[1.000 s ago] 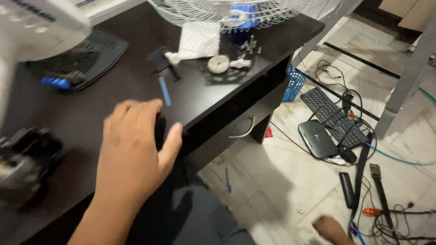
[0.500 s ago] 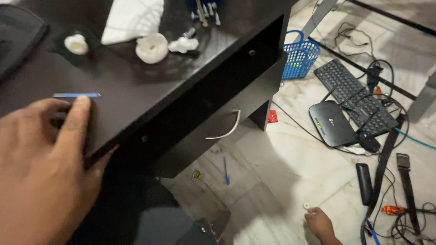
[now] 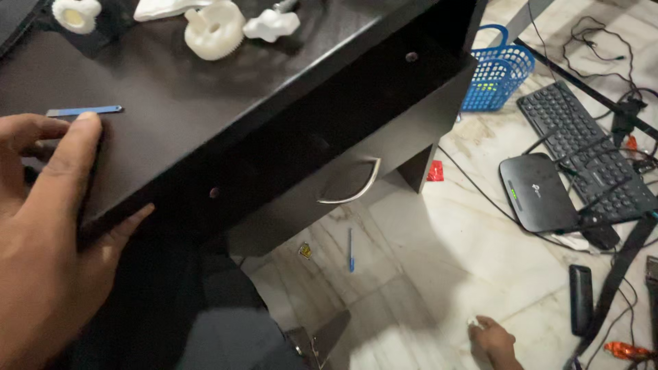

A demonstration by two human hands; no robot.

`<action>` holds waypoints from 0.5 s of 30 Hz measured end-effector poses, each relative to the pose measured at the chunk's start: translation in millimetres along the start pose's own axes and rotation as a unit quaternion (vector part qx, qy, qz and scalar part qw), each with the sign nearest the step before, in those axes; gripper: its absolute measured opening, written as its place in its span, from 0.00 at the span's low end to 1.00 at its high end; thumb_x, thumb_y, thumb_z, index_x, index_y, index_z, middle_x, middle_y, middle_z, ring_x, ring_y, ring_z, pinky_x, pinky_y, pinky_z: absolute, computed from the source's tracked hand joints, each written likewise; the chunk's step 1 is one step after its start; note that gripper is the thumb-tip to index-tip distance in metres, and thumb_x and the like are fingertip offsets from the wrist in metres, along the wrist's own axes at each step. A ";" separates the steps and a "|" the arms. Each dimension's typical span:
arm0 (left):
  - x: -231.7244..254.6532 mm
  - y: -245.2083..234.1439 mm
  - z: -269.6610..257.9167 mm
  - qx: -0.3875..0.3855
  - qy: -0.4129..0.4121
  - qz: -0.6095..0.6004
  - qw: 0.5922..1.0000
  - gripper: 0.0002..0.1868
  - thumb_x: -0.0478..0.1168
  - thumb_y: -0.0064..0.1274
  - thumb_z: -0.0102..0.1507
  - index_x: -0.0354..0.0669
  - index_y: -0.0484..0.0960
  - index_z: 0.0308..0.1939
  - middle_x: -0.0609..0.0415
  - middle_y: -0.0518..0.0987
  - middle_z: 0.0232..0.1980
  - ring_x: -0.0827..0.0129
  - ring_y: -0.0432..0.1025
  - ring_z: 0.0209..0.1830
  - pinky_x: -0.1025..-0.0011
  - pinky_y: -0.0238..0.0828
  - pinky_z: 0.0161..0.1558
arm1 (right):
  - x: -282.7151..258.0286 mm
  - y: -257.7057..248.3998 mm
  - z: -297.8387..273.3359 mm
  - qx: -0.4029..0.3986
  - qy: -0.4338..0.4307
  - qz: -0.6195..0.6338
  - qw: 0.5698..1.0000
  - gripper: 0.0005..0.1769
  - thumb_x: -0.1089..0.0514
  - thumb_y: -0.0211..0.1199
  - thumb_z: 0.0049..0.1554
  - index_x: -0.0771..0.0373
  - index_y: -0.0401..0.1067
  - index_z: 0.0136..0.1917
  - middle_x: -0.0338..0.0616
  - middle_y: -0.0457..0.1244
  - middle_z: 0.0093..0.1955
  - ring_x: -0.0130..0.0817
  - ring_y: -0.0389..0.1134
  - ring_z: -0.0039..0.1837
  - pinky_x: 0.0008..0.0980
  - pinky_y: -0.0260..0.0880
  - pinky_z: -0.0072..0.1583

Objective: The person assembles a small electric fan on a desk. They use a screwdriver to tighten screws on the motor housing, then place a capacitor into the fan's back casing and secure it with screws.

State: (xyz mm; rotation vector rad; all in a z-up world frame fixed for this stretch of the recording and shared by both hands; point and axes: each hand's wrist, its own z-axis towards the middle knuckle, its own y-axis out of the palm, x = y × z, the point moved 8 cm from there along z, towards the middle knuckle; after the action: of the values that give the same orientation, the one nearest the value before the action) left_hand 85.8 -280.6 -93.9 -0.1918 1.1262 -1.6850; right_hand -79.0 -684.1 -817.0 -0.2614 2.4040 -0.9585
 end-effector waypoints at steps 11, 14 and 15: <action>4.8 -19.2 -0.7 -0.020 0.011 0.093 0.995 0.40 0.50 0.69 0.55 0.33 0.79 0.66 0.41 0.72 0.61 0.52 0.68 0.56 0.58 0.66 0.52 | -39.0 11.6 -5.3 0.033 -0.094 -0.098 0.990 0.30 0.43 0.64 0.57 0.50 0.70 0.71 0.53 0.72 0.58 0.42 0.69 0.66 0.36 0.58 0.76; 7.1 -24.7 1.3 -0.002 0.018 0.068 0.997 0.40 0.50 0.69 0.54 0.35 0.78 0.66 0.43 0.72 0.62 0.51 0.67 0.58 0.57 0.64 0.53 | -45.7 10.6 -5.9 0.024 -0.108 -0.183 0.977 0.20 0.42 0.61 0.58 0.49 0.81 0.59 0.41 0.72 0.61 0.34 0.72 0.66 0.38 0.59 0.76; 6.8 -26.4 1.9 0.003 0.023 0.066 0.998 0.40 0.51 0.69 0.53 0.35 0.78 0.66 0.44 0.71 0.62 0.51 0.67 0.59 0.56 0.64 0.54 | -42.7 6.6 -4.6 0.040 -0.060 -0.094 0.993 0.22 0.43 0.65 0.56 0.55 0.81 0.59 0.48 0.73 0.59 0.40 0.74 0.64 0.37 0.64 0.73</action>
State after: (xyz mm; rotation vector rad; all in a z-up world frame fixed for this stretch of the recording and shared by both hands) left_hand 66.5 -287.1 -75.7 -0.0726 1.1434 -1.5817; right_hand -45.6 -661.2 -801.3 -0.5073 2.2556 -1.0878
